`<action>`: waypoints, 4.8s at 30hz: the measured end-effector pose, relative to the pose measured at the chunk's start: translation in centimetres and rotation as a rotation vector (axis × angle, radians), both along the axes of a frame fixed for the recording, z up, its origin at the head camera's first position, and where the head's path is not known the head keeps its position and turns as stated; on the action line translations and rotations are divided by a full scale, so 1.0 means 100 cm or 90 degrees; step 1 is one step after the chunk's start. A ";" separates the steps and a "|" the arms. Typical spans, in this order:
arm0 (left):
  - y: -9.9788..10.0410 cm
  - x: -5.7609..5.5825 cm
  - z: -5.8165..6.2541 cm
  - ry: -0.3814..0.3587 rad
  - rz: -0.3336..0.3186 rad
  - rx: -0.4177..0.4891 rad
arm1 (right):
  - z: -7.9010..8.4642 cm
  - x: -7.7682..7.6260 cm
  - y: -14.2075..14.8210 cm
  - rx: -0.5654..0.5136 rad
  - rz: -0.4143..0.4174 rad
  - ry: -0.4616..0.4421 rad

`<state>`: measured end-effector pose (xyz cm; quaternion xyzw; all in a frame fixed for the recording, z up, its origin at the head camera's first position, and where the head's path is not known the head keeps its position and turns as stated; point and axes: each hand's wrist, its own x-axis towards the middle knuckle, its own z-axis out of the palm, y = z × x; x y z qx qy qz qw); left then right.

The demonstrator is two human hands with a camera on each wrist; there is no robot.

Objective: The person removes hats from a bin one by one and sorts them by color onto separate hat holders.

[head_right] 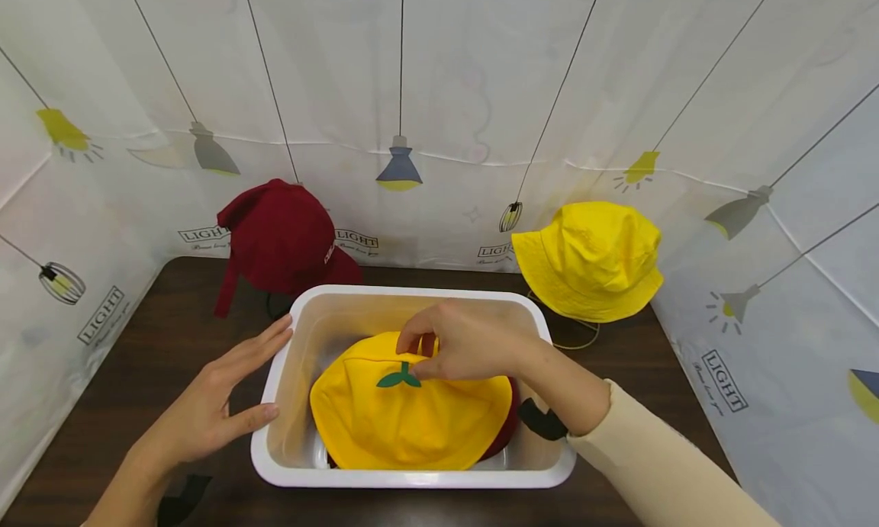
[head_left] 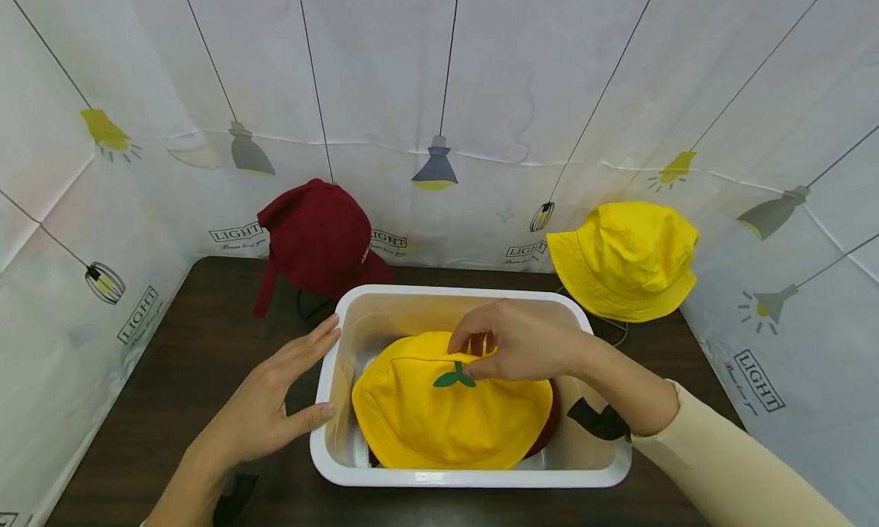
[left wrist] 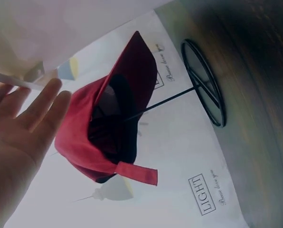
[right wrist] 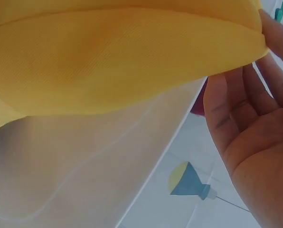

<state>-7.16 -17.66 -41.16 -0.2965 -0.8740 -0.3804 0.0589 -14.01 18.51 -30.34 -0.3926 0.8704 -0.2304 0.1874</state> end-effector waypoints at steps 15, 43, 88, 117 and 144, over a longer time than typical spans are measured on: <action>0.001 -0.001 0.000 -0.023 -0.013 0.028 | -0.003 0.005 -0.001 -0.056 -0.007 0.014; 0.000 0.001 -0.005 -0.039 -0.001 0.054 | 0.029 0.021 0.017 -0.167 -0.053 0.040; 0.004 0.000 -0.005 -0.040 -0.021 0.078 | 0.080 0.014 0.069 -0.398 -0.254 0.338; 0.002 -0.001 -0.008 -0.037 -0.022 0.077 | 0.117 -0.012 0.137 -0.331 -0.473 0.374; 0.002 -0.001 -0.008 -0.028 -0.021 0.070 | 0.144 -0.038 0.195 -0.188 -0.645 0.378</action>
